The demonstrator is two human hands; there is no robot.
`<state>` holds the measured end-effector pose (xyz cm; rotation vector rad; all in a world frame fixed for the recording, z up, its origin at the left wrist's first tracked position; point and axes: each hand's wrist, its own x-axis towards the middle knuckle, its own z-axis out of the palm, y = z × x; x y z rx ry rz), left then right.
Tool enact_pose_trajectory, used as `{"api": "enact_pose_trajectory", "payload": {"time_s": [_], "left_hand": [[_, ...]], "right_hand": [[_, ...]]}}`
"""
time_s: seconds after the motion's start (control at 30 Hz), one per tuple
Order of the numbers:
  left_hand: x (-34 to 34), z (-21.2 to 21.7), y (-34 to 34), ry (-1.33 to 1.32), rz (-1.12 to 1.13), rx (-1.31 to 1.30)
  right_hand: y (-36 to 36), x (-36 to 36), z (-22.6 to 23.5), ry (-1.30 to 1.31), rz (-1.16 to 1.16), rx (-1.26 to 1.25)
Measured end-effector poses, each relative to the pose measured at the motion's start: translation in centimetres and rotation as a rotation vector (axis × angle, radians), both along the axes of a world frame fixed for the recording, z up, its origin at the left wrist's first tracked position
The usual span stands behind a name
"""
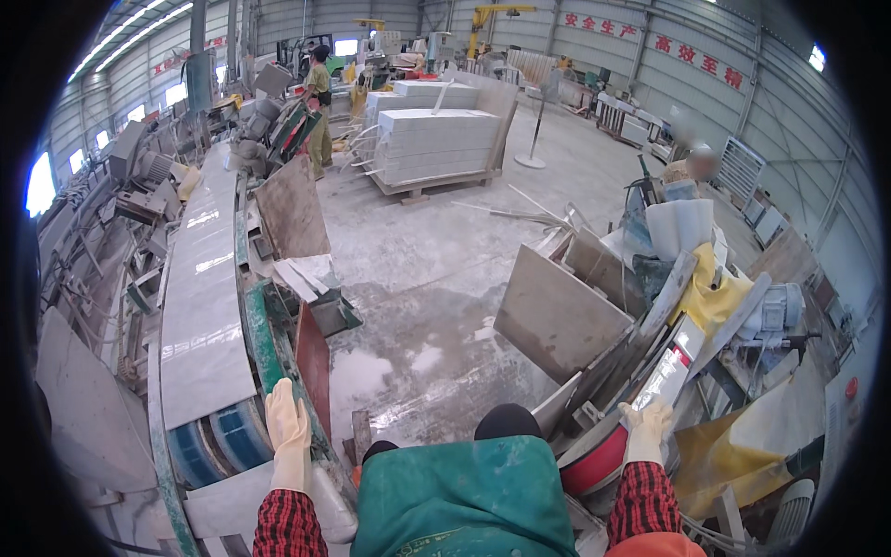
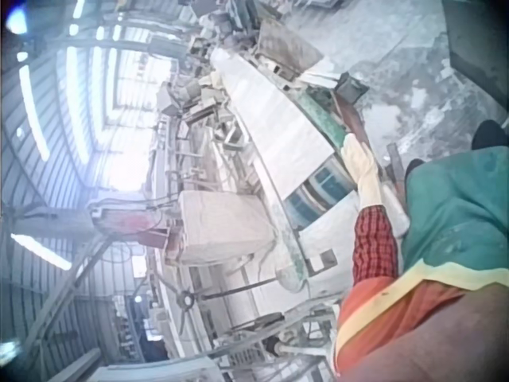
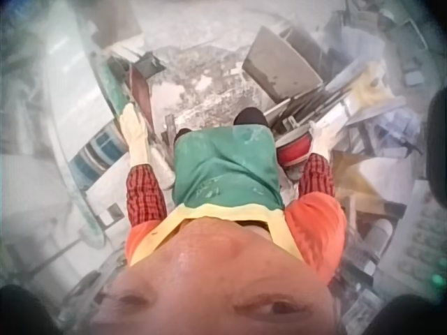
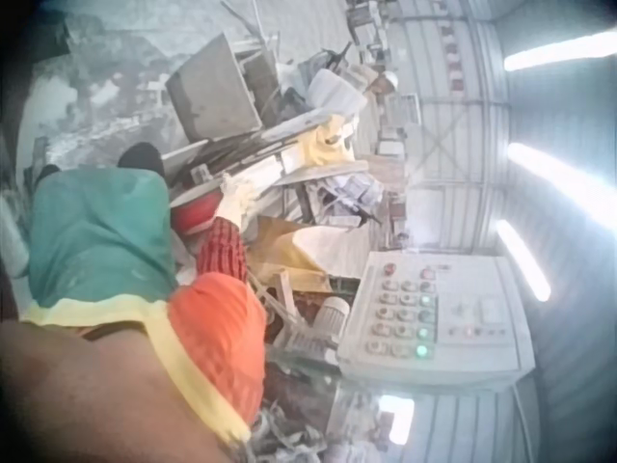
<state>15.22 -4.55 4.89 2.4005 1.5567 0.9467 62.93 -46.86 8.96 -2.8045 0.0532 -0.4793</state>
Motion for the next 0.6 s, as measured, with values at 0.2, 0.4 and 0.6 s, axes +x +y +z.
{"api": "enact_pose_trajectory", "payload": {"time_s": [0.2,0.4,0.6], "left_hand": [[-0.1,-0.8,0.5,-0.002,-0.029,0.057],[-0.1,-0.3,0.2,-0.022,-0.037,0.037],[0.0,0.0,0.4,-0.001,-0.07,0.047]], "right_hand": [[0.1,0.7,0.3,0.175,0.003,0.202],[-1.8,8.6,-2.6,0.215,0.022,0.895],[2.8,11.7,-0.5,0.324,0.392,0.881]]}}
